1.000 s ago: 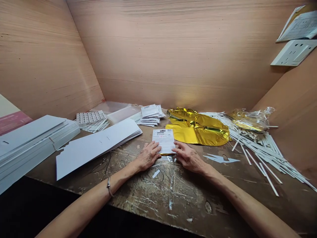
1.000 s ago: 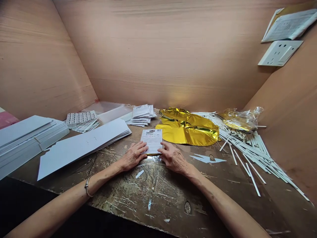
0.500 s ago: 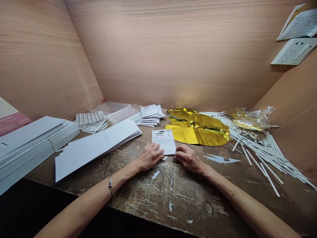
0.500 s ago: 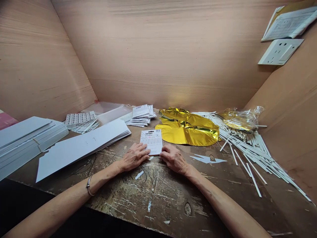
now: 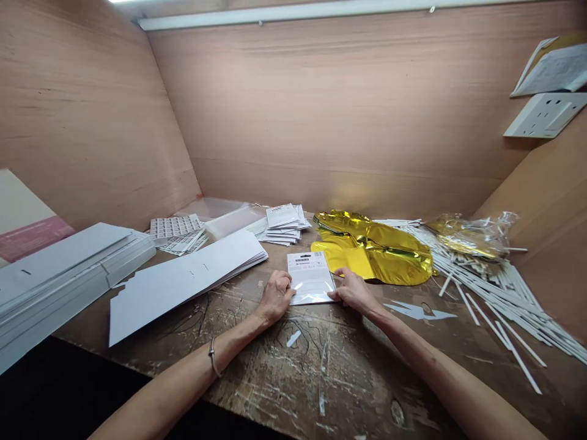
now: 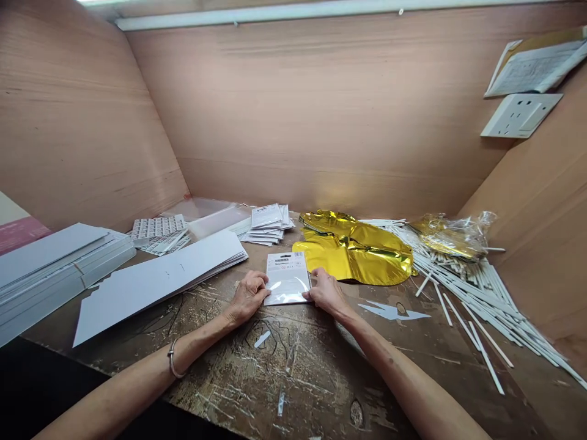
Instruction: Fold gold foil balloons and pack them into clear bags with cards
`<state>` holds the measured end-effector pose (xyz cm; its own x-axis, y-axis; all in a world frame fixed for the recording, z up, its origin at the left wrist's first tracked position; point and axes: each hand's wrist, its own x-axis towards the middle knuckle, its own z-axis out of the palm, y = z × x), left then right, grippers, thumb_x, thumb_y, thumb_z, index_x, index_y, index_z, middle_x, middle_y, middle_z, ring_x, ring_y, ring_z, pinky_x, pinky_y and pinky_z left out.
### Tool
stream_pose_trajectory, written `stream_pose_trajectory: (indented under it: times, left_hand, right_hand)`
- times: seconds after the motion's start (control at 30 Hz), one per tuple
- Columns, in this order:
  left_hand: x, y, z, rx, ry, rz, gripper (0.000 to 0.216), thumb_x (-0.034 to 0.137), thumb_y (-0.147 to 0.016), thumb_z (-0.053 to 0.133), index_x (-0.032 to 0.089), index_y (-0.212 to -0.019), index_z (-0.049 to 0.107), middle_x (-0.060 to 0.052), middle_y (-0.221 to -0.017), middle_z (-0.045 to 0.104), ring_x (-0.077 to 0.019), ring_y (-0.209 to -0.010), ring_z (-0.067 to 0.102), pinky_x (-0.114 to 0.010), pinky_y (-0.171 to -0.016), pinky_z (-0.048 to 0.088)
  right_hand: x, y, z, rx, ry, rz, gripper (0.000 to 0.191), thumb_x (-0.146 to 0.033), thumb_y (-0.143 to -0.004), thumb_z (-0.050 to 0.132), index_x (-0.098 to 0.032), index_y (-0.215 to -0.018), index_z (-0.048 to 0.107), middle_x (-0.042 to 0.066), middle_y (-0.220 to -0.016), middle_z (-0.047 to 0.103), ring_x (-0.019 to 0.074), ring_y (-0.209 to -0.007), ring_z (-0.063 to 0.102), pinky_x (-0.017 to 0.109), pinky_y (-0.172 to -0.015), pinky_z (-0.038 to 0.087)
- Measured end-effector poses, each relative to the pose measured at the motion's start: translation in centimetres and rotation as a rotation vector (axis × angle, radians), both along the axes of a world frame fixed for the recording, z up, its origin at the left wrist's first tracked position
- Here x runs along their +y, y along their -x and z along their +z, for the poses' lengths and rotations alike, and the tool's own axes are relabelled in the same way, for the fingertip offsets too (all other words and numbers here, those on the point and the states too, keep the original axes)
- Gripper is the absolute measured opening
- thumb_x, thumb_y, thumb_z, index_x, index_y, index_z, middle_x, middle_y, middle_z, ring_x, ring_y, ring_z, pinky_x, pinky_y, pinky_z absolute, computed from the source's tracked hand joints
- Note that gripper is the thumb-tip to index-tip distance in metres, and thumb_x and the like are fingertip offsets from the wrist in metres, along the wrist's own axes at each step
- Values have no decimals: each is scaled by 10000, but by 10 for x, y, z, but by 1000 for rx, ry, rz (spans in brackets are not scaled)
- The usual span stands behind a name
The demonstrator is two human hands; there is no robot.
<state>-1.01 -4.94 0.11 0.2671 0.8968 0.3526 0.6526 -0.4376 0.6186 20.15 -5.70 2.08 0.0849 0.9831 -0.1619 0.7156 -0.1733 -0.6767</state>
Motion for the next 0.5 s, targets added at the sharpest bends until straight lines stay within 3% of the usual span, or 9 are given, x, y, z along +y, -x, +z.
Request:
stream_pose_trajectory:
  times: [0.07,0.1,0.17,0.27,0.37,0.5]
  left_hand:
    - [-4,-2,6,-86,15,71,151,270,-751,497,155,-654,492,-59,-888,545,-170,-849,502,-320,-747,414]
    - [-7,-3,9,-129,33,118,181,333,-734,524,153,-739,504,-67,-920,530,-178,-853,504,-327,-735,423]
    - [-12,-5,12,-220,112,203,428,407,-611,642,151,-914,479,-78,-966,505,-191,-832,519,-324,-683,444]
    - [-17,-11,10,-477,366,201,698,325,-496,724,156,-1070,366,-51,-887,526,-149,-644,555,-269,-518,452]
    - [-21,-14,6,-798,589,88,647,243,-515,690,154,-1045,329,36,-663,522,-104,-427,512,-207,-344,386]
    - [-17,-13,10,-991,594,-31,465,237,-527,671,152,-899,404,53,-585,527,-116,-382,524,-191,-286,372]
  right_hand:
    - [5,-4,-1,135,113,-65,412,-179,-503,656,-138,-901,560,-40,-443,523,92,-358,438,201,-369,283]
    - [7,-6,0,198,167,-79,362,-178,-496,656,-140,-843,558,-54,-401,487,82,-324,399,199,-340,257]
    - [11,-8,3,317,247,-49,183,-191,-500,646,-152,-633,526,-67,-343,414,58,-287,325,193,-304,207]
    - [10,-9,7,490,332,22,223,-202,-498,633,-164,-462,415,-76,-310,343,29,-272,253,180,-293,170]
    - [2,-10,4,597,372,5,275,-218,-482,652,-171,-465,381,-86,-319,332,20,-278,240,172,-295,178]
    - [-3,-10,2,634,234,20,268,-256,-506,671,-168,-548,422,-92,-369,361,19,-301,269,154,-298,169]
